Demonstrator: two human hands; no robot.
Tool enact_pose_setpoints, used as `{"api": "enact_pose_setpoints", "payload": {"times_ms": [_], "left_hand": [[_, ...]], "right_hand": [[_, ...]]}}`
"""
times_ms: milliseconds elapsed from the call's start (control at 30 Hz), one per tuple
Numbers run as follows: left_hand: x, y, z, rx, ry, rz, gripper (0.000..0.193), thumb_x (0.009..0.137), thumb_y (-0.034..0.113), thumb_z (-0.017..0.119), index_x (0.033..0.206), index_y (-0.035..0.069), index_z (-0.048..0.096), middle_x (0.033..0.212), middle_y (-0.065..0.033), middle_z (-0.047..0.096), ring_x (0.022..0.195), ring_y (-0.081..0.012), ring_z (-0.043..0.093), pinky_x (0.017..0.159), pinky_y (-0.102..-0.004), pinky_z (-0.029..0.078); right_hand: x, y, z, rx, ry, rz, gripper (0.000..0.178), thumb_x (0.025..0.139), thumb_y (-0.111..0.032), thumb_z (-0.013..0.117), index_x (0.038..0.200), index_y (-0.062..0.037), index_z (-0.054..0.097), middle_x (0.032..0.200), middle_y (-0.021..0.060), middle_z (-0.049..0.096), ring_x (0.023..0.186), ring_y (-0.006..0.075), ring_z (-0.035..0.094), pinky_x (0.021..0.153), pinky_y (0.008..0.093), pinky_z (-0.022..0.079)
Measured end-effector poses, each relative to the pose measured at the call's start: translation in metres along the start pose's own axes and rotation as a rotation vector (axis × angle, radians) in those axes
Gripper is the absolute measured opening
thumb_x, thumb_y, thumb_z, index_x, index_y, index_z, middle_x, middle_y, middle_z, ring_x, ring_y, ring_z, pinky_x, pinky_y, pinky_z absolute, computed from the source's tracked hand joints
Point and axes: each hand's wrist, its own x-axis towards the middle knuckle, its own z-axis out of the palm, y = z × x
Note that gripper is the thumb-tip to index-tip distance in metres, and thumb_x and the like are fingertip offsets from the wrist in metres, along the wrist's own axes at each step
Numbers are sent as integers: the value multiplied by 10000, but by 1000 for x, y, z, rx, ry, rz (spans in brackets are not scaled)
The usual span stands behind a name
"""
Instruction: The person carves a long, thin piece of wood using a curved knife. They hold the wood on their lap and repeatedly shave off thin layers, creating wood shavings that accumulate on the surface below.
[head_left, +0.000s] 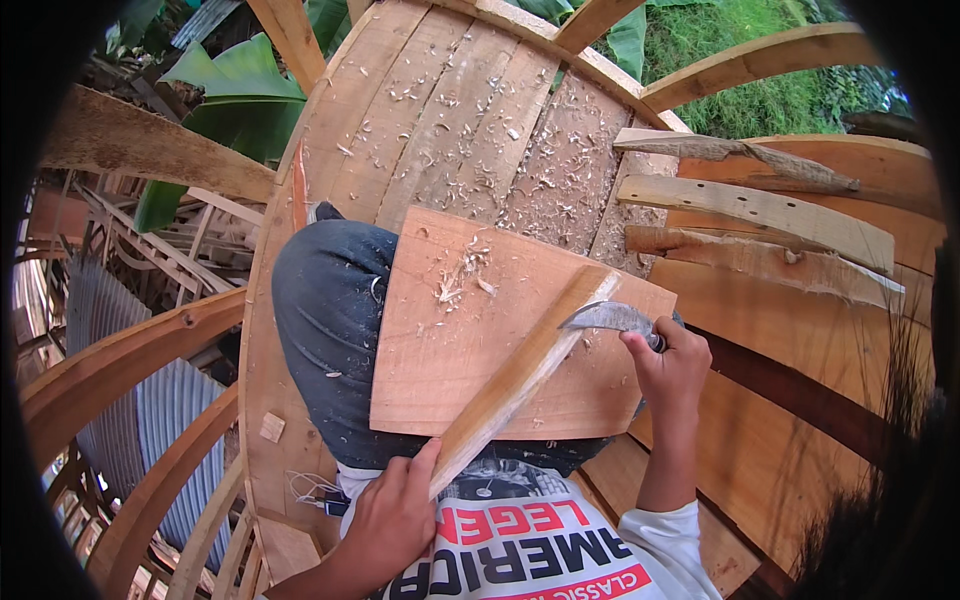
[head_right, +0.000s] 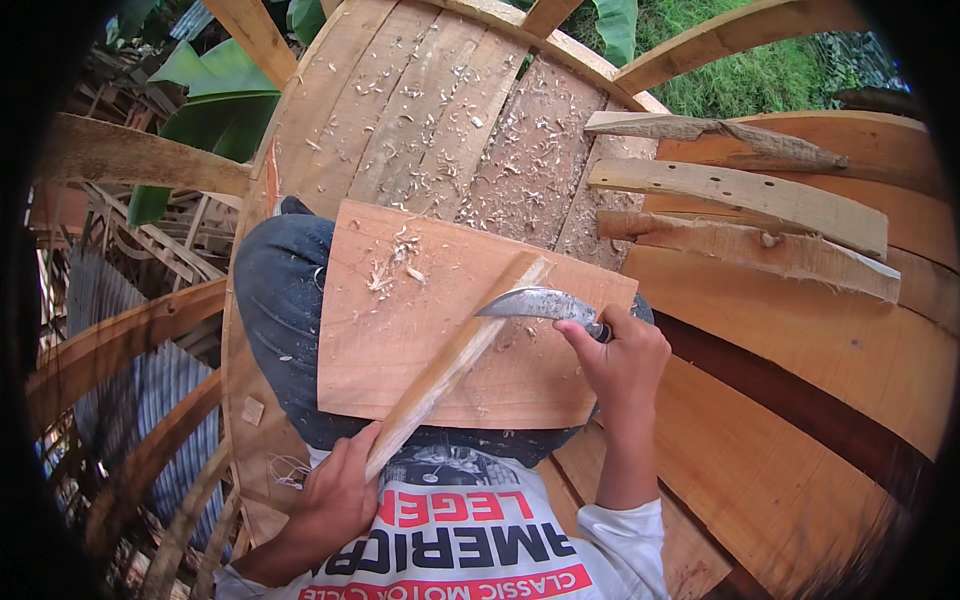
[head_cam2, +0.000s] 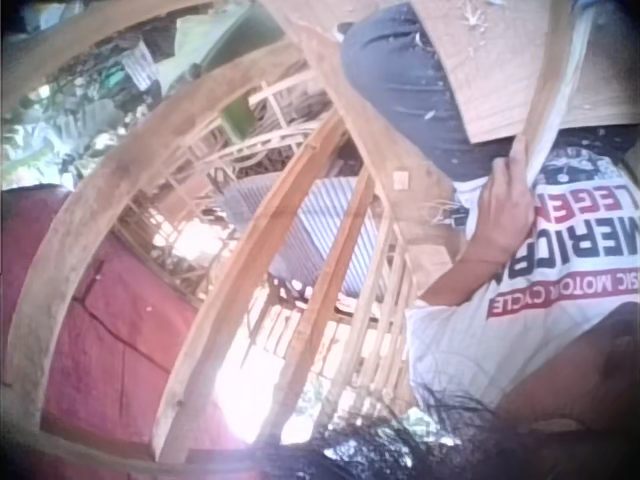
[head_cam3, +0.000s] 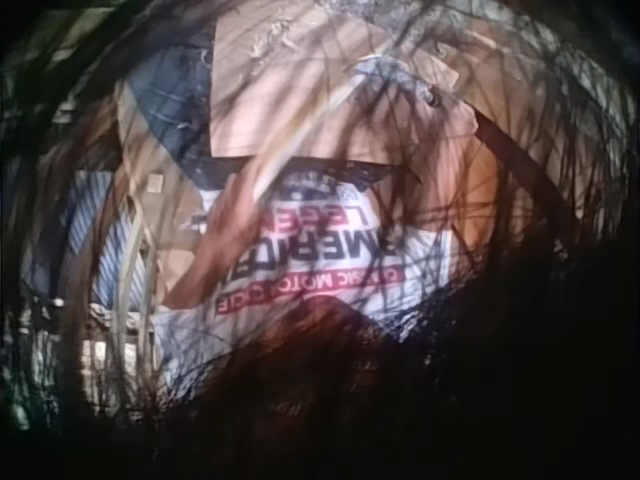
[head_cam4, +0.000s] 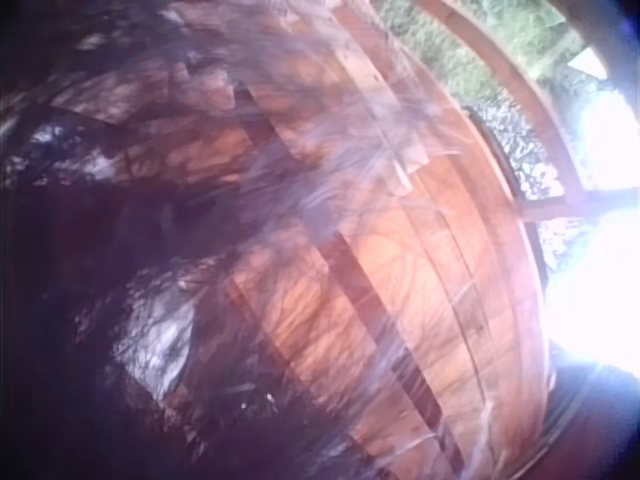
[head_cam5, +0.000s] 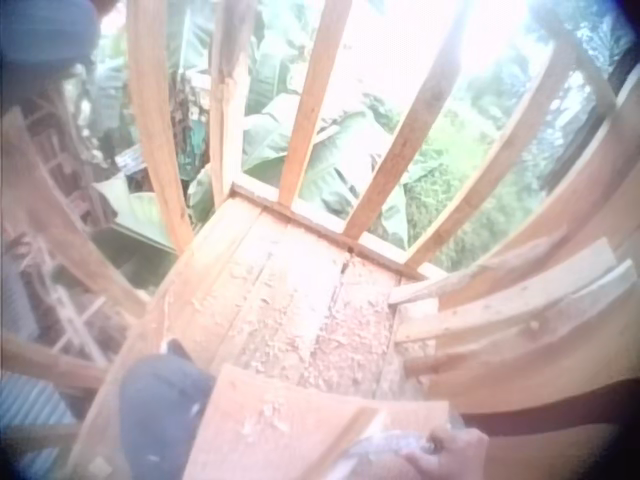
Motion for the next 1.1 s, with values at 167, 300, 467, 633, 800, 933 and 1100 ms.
{"api": "enact_pose_setpoints", "payload": {"times_ms": [167,300,467,633,800,933,1100], "left_hand": [[-7,-7,2,42,1,11,615,740,-10,564,1333,14,402,899,-197,523,775,-378,596,704,-437,503],[-9,-8,3,-28,-30,-35,591,768,2,561,1336,36,402,916,-201,535,782,-392,602,705,-448,503],[-6,-7,4,-78,-24,-48,548,807,26,558,1331,39,400,940,-208,548,789,-408,599,716,-459,502],[-11,-6,-2,-81,-45,-82,502,830,36,548,1313,47,411,966,-231,572,841,-425,601,745,-464,496],[0,4,-11,-238,-81,-151,427,877,76,543,1285,53,419,1015,-270,601,921,-436,602,776,-451,484],[2,8,-21,-282,-161,-210,422,899,102,553,1292,45,411,999,-227,603,882,-333,615,762,-381,473],[-1,12,-31,-386,-140,-279,528,866,50,587,1338,19,353,1089,-178,562,938,-266,582,835,-349,449]], "right_hand": [[19,13,-7,68,49,365,575,772,-552,666,649,6,595,526,169,514,498,355,515,494,393,420],[-2,5,-12,116,-81,187,574,790,-540,650,676,21,616,528,191,522,520,361,555,508,403,431],[-11,-17,5,133,-84,54,591,815,-538,627,675,36,608,531,202,518,530,354,555,516,390,432],[28,46,7,215,-15,474,611,848,-543,589,655,35,553,493,136,442,469,236,422,499,366,378],[-11,18,4,417,-15,217,576,856,-500,606,656,36,535,484,112,393,467,169,362,468,341,340],[-24,-5,7,583,-96,218,510,830,-426,669,649,34,547,484,100,403,457,125,360,447,313,322],[-32,-19,9,868,-223,265,332,783,-217,762,639,-7,549,508,-24,394,503,53,344,449,268,280]]}}
